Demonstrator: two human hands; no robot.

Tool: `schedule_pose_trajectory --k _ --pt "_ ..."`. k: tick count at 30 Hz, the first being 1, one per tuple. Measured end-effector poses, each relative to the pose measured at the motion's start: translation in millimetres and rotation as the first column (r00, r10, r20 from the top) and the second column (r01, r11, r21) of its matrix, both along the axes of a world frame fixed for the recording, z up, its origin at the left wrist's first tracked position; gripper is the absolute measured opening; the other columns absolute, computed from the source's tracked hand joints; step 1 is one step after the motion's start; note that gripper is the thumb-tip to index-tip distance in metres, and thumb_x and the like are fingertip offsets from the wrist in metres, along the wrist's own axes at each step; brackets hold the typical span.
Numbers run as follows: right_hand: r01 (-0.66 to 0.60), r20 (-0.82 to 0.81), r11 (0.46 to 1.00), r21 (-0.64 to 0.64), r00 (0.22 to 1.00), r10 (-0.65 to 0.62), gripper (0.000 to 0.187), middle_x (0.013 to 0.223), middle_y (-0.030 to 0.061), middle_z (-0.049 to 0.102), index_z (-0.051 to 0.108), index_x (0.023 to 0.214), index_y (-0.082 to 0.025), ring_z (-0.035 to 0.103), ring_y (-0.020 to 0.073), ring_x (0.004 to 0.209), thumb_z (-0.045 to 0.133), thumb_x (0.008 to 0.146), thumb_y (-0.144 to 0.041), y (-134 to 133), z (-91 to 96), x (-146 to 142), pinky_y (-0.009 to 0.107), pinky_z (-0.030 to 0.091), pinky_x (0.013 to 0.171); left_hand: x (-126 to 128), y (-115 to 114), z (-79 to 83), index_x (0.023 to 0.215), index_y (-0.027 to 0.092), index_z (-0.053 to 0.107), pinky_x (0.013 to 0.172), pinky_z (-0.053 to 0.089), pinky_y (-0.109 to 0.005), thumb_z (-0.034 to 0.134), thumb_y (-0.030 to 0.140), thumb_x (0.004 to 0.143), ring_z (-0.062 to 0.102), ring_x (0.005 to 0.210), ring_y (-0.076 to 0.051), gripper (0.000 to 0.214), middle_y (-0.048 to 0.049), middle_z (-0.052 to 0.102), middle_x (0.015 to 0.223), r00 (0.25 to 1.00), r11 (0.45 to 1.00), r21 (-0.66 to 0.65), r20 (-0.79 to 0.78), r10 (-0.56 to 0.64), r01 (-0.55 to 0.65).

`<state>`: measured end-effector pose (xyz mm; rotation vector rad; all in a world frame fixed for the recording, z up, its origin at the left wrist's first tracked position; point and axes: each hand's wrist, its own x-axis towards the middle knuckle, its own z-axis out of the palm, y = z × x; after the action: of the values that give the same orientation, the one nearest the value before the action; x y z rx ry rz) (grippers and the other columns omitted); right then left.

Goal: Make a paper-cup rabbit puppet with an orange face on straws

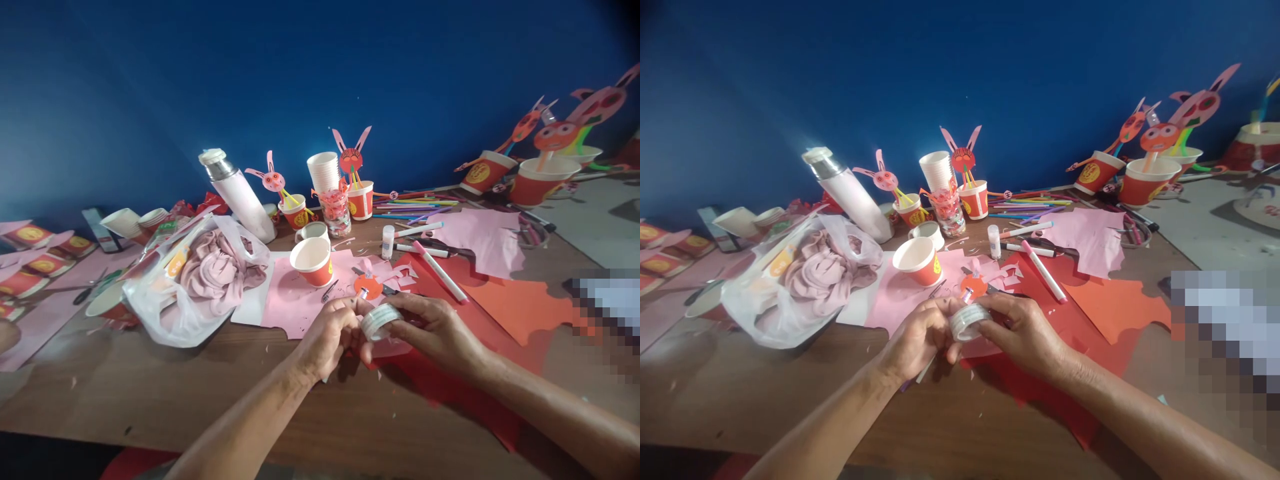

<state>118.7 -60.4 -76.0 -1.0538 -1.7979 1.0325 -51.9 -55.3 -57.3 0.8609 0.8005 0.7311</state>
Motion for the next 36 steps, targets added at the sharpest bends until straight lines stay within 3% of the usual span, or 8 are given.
schedule_pose_trajectory --k 5,10,16,22,29,36 --pt "-0.105 -0.247 0.977 -0.186 0.967 0.057 0.012 0.078 0.0005 0.063 0.060 0.088 -0.019 0.058 0.0133 0.070 0.055 0.079 -0.025 4 -4.4 2 0.023 0.046 0.063 -2 -5 3.5 0.084 0.012 0.059 0.045 0.038 -0.020 0.045 0.018 0.062 0.052 0.038 -0.011 0.027 -0.0020 0.061 0.044 1.000 0.997 0.076 0.012 0.018 -0.018" --pt "-0.151 -0.312 0.964 -0.220 0.947 0.077 0.016 0.076 0.0001 0.058 0.058 0.088 -0.018 0.055 0.0118 0.066 0.055 0.081 -0.032 4 -5.8 1 0.023 0.044 0.060 -5 -9 3.0 0.084 0.014 0.062 0.047 0.036 -0.018 0.045 0.013 0.068 0.050 0.040 -0.007 0.024 0.0024 0.057 0.048 0.998 0.978 0.209 -0.059 0.030 -0.017" --pt "-0.155 -0.328 0.966 -0.205 0.941 0.082 0.014 0.084 0.0015 0.059 0.056 0.090 -0.020 0.056 0.0127 0.073 0.055 0.081 -0.031 0 -3.0 1 0.024 0.045 0.064 -2 -11 11.0 0.082 0.015 0.063 0.047 0.037 -0.019 0.050 0.013 0.072 0.052 0.044 -0.002 0.017 0.0013 0.053 0.081 0.986 0.927 0.375 -0.159 0.051 0.013" --pt "-0.141 -0.288 0.990 -0.017 0.949 0.130 0.007 0.087 0.0027 0.059 0.056 0.089 -0.021 0.057 0.0153 0.082 0.052 0.083 -0.019 0 -3.0 2 0.030 0.046 0.073 1 -14 16.9 0.077 0.014 0.060 0.044 0.039 -0.019 0.054 0.010 0.067 0.051 0.046 -0.003 0.012 0.0012 0.049 0.082 0.988 0.910 0.414 -0.145 0.057 0.008" --pt "-0.108 -0.175 0.974 0.200 0.974 0.144 0.022 0.090 0.0038 0.060 0.055 0.092 -0.021 0.058 0.0168 0.087 0.047 0.080 -0.006 -1 -5.8 3 0.032 0.047 0.076 1 -18 18.0 0.073 0.016 0.057 0.044 0.035 -0.018 0.050 0.002 0.064 0.048 0.056 -0.004 0.018 0.0004 0.049 0.084 0.979 0.901 0.433 -0.192 0.067 0.023" --pt "-0.083 -0.118 0.932 0.352 0.984 0.132 0.027 0.092 0.0050 0.060 0.054 0.098 -0.023 0.058 0.0165 0.088 0.048 0.079 -0.003 -1 -3.6 3 0.031 0.048 0.075 4 -22 18.9 0.074 0.016 0.051 0.057 0.036 -0.022 0.051 0.003 0.065 0.043 0.065 -0.009 0.016 0.0009 0.047 0.079 0.933 0.791 0.605 -0.330 0.146 0.090"
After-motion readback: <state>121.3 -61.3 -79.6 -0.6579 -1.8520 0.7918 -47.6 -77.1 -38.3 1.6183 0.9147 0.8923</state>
